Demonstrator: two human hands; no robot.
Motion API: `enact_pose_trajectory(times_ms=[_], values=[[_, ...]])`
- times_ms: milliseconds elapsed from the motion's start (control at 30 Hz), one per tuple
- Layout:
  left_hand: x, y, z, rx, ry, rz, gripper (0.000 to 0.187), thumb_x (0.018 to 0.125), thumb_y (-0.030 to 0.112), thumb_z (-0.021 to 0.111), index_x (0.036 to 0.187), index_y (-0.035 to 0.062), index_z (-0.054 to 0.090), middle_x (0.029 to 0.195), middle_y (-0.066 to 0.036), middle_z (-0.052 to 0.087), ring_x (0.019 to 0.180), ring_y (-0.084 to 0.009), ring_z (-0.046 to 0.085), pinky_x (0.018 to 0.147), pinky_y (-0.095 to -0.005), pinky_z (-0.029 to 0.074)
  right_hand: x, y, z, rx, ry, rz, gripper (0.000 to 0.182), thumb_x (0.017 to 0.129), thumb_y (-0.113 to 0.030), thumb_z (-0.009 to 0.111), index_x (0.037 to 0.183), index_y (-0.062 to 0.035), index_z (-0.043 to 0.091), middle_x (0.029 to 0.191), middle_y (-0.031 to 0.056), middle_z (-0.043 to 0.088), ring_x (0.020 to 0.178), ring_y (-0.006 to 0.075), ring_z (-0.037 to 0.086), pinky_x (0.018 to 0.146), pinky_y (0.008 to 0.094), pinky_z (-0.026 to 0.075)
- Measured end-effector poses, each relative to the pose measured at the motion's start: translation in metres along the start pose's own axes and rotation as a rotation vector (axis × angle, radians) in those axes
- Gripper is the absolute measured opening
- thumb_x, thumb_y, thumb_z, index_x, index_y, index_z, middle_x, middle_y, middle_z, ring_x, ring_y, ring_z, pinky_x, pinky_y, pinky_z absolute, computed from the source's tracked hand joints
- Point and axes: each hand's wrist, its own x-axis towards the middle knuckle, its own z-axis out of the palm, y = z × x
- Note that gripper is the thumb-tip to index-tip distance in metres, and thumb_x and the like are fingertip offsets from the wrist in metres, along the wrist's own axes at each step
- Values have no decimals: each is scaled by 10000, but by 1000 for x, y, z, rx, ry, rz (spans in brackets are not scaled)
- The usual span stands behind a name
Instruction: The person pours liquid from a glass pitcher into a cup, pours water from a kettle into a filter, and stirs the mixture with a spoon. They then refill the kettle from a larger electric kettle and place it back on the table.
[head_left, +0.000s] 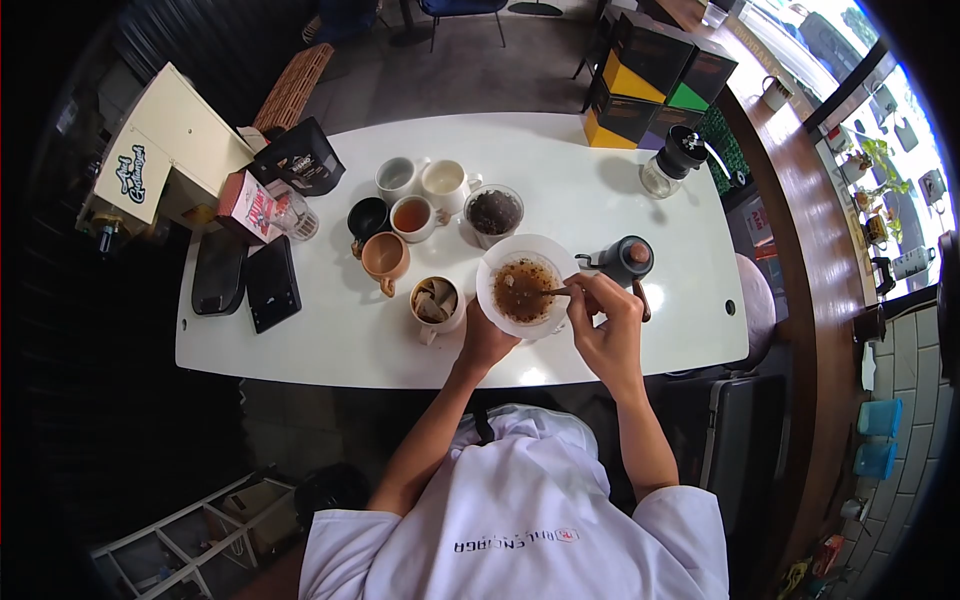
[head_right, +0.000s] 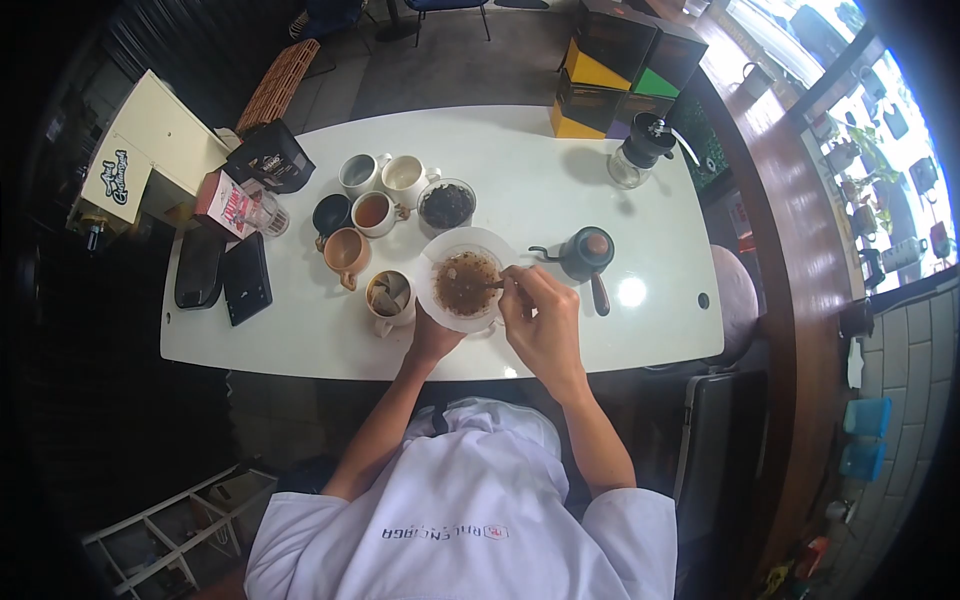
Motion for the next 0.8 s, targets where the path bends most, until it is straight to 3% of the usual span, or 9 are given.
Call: enact_pose_trajectory(times_ms=[33, 700, 800], values=[[0, 2, 1, -47, 56, -34, 499, 669, 92, 864, 1111, 0, 652, 1067, -125, 712, 1004, -249, 693, 894, -372, 540, 0, 1, 0, 28, 23, 31, 111, 846, 38, 628, 940, 48, 685, 715, 113, 615, 525, 142, 552, 516, 290, 436], [-1, 0, 1, -35, 34, -32, 558, 664, 70, 863, 1161, -7, 619, 1084, -128, 705, 1017, -236, 686, 906, -361, 536, -3, 15, 1, 103, 96, 104, 77, 861, 40, 627, 909, 66, 681, 648, 77, 571, 517, 88, 511, 514, 253, 420], [-1, 2, 1, -26, 43, -30, 549, 666, 71, 860, 1156, -8, 624, 1082, -132, 706, 1014, -239, 687, 905, -362, 536, -2, 13, 3, 49, 168, 33, 74, 857, 38, 632, 903, 68, 682, 631, 74, 559, 518, 86, 503, 510, 250, 412]])
